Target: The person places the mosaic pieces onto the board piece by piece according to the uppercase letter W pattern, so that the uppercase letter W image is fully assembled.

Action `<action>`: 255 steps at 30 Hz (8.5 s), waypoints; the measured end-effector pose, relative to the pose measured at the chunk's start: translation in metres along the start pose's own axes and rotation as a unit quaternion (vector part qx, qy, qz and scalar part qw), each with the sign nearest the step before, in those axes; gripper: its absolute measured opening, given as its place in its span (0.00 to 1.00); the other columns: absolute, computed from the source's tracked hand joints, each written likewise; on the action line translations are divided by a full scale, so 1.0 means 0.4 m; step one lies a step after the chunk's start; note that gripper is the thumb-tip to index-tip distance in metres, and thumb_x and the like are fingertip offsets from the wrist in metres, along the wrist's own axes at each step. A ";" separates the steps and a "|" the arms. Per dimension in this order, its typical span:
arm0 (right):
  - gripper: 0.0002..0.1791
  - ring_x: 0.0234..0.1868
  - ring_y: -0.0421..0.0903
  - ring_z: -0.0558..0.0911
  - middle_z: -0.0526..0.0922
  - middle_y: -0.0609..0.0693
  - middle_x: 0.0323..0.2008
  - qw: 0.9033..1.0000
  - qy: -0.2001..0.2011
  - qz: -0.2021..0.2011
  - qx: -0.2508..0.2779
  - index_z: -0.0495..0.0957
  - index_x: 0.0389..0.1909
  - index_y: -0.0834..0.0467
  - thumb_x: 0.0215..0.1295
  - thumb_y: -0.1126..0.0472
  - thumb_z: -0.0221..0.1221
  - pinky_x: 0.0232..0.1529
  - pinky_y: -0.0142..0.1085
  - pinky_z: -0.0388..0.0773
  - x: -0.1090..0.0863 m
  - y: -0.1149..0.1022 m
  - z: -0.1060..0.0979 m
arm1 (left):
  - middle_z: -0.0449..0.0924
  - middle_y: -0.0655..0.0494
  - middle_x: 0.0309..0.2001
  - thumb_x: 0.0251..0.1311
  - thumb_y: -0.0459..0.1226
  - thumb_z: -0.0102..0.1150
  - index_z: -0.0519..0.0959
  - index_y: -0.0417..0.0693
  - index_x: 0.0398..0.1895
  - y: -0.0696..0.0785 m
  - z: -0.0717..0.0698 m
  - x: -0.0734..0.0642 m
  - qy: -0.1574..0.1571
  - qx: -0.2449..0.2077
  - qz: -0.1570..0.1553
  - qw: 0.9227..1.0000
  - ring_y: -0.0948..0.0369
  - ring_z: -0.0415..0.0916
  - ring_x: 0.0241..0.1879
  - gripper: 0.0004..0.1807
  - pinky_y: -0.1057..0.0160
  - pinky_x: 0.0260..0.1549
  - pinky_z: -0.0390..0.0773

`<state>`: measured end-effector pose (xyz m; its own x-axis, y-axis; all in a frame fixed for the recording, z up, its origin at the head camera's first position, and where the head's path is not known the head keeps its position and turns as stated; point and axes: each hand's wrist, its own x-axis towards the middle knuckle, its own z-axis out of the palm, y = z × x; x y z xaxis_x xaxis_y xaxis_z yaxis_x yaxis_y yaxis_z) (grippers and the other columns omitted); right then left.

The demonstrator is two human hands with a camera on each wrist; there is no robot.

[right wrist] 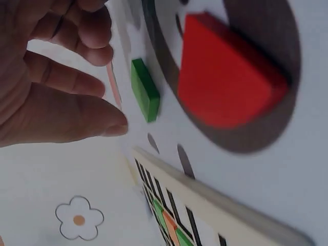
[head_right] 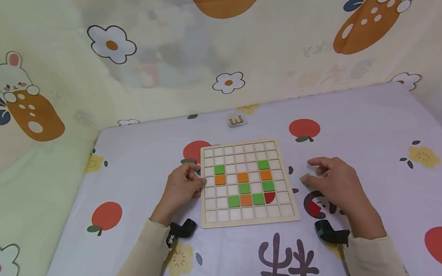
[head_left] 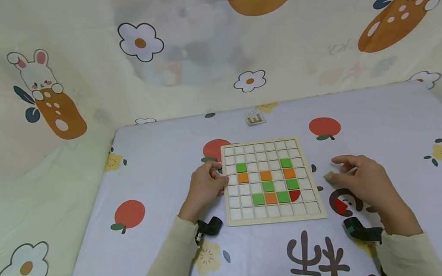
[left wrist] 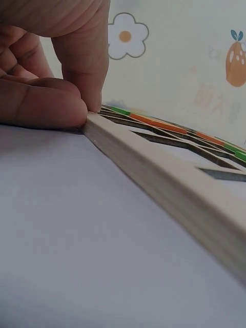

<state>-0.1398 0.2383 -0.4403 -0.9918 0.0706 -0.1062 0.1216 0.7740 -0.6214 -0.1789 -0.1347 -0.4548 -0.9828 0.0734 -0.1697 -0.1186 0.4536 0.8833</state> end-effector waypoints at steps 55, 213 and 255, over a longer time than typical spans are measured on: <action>0.17 0.32 0.44 0.78 0.86 0.53 0.36 0.996 -0.071 -0.043 0.037 0.83 0.58 0.63 0.71 0.63 0.63 0.23 0.34 0.74 -0.007 0.006 0.008 | 0.79 0.51 0.28 0.65 0.31 0.67 0.78 0.37 0.58 0.005 -0.008 -0.001 0.000 -0.001 0.008 1.000 0.61 0.77 0.18 0.19 0.67 0.21 0.77; 0.11 0.26 0.45 0.73 0.77 0.48 0.24 0.985 -0.124 -0.112 0.041 0.88 0.42 0.57 0.57 0.68 0.72 0.28 0.36 0.68 0.011 -0.357 0.260 | 0.80 0.52 0.28 0.64 0.32 0.68 0.78 0.39 0.57 0.004 -0.005 0.007 -0.001 0.020 0.005 1.000 0.62 0.77 0.17 0.19 0.68 0.22 0.77; 0.30 0.36 0.51 0.78 0.83 0.62 0.47 0.995 0.029 -0.090 -0.034 0.84 0.58 0.63 0.53 0.61 0.78 0.29 0.34 0.72 -0.115 -0.103 0.071 | 0.80 0.52 0.28 0.65 0.31 0.66 0.77 0.38 0.58 0.008 -0.008 -0.003 -0.005 0.011 0.011 1.000 0.63 0.78 0.18 0.19 0.68 0.19 0.72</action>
<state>-0.0979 0.1852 -0.4320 -0.9981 -0.0385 0.0491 -0.0597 0.8185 -0.5715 -0.1786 -0.1363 -0.4502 -0.9835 0.0933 -0.1552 -0.0937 0.4708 0.8773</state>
